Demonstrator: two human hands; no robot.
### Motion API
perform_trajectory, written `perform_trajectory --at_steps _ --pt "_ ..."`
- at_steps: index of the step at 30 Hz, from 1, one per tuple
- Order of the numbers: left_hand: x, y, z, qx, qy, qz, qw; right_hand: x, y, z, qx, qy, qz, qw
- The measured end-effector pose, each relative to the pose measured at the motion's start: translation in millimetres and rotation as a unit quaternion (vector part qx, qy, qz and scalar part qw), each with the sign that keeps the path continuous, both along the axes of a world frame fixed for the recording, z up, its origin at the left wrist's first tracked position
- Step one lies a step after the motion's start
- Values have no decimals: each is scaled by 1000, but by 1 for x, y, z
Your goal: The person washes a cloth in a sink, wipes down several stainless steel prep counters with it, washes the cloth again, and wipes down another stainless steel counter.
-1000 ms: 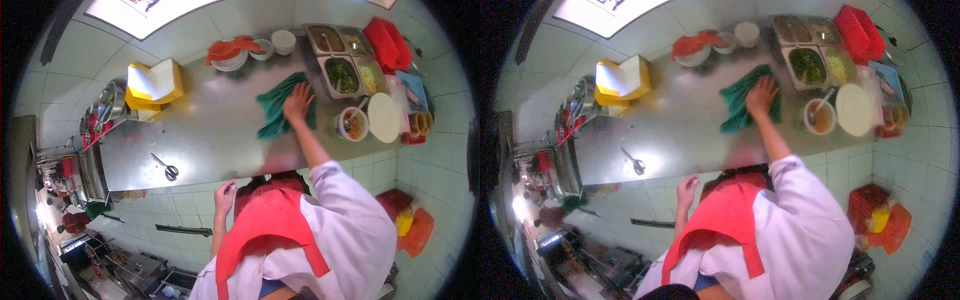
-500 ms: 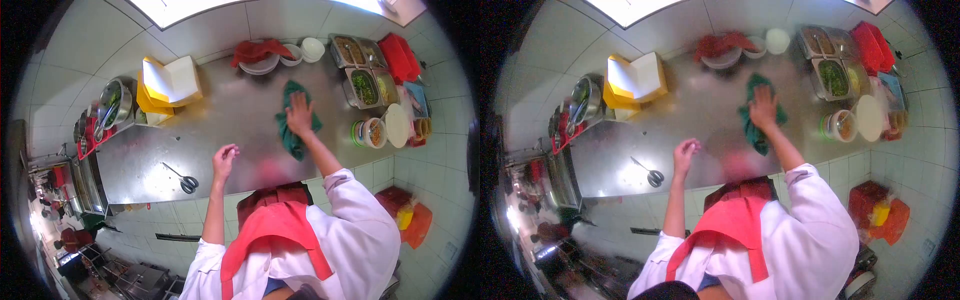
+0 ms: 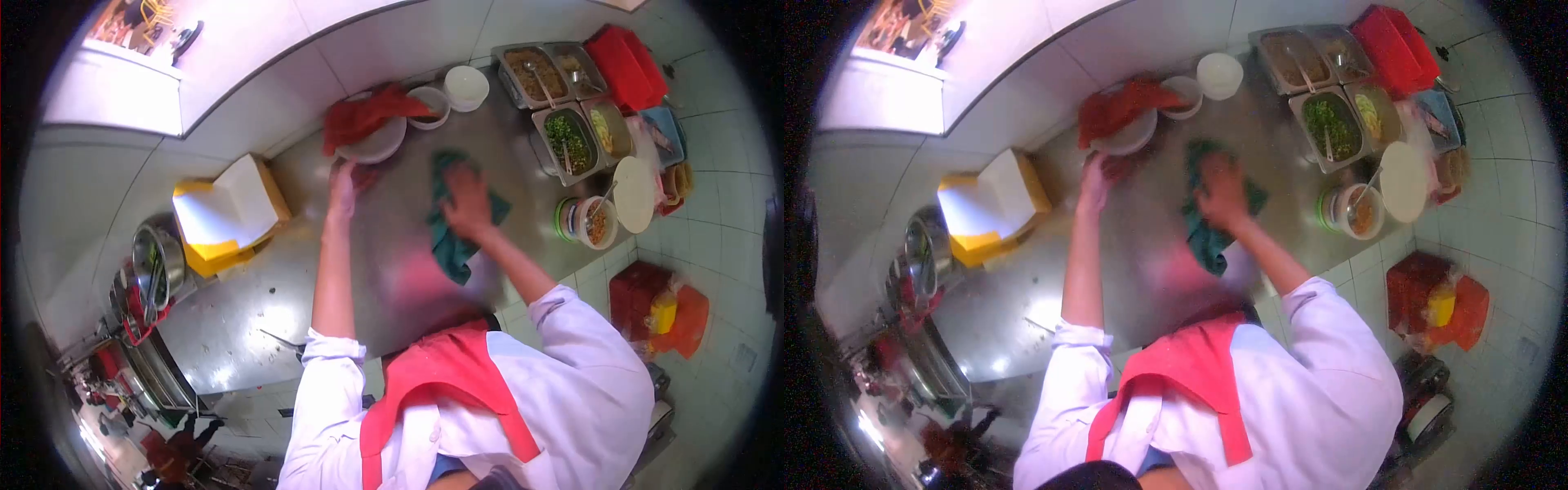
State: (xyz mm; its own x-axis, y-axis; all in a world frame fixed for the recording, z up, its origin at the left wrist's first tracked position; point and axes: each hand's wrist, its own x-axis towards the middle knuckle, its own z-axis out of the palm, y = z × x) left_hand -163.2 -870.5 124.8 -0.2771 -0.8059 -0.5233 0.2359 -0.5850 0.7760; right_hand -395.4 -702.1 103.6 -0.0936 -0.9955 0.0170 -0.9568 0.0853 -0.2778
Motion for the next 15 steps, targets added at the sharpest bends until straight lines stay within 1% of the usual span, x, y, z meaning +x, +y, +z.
perform_trajectory --at_steps 1,3,4,5,7,8,9,10,11,12,14,15 --pt "3 -1 -13 -30 7 -4 1000 -27 -24 -2 -37 52 -89 994" --pt "1 2 1 -7 -2 -7 1000 -52 -77 -11 -92 77 -210 970" --pt "-2 6 1 16 -13 1 1000 -45 -87 -8 -88 78 -230 966" --pt "-4 6 -12 31 -10 -11 999 -30 -94 -6 -82 79 -250 962" --pt "-14 -4 -38 21 70 38 997 13 -68 -20 -63 -33 -147 987" --pt "-27 -3 -36 23 73 31 997 32 -43 1 -12 -62 -35 997" --pt "-44 1 -27 -12 31 114 993 50 -18 24 39 -90 80 992" --pt "-59 1 -19 -49 -8 198 979 56 6 26 49 -116 93 988" --pt "-67 0 -15 -49 -1 198 979 48 23 24 60 -142 106 982" --pt "-69 2 -13 -57 -1 199 978 32 24 19 60 -139 105 983" --pt "-71 3 -12 -61 -9 198 978 -1 19 7 95 -33 -54 993" --pt "-70 3 -13 -60 -17 190 980 -20 5 2 42 -4 -97 994"
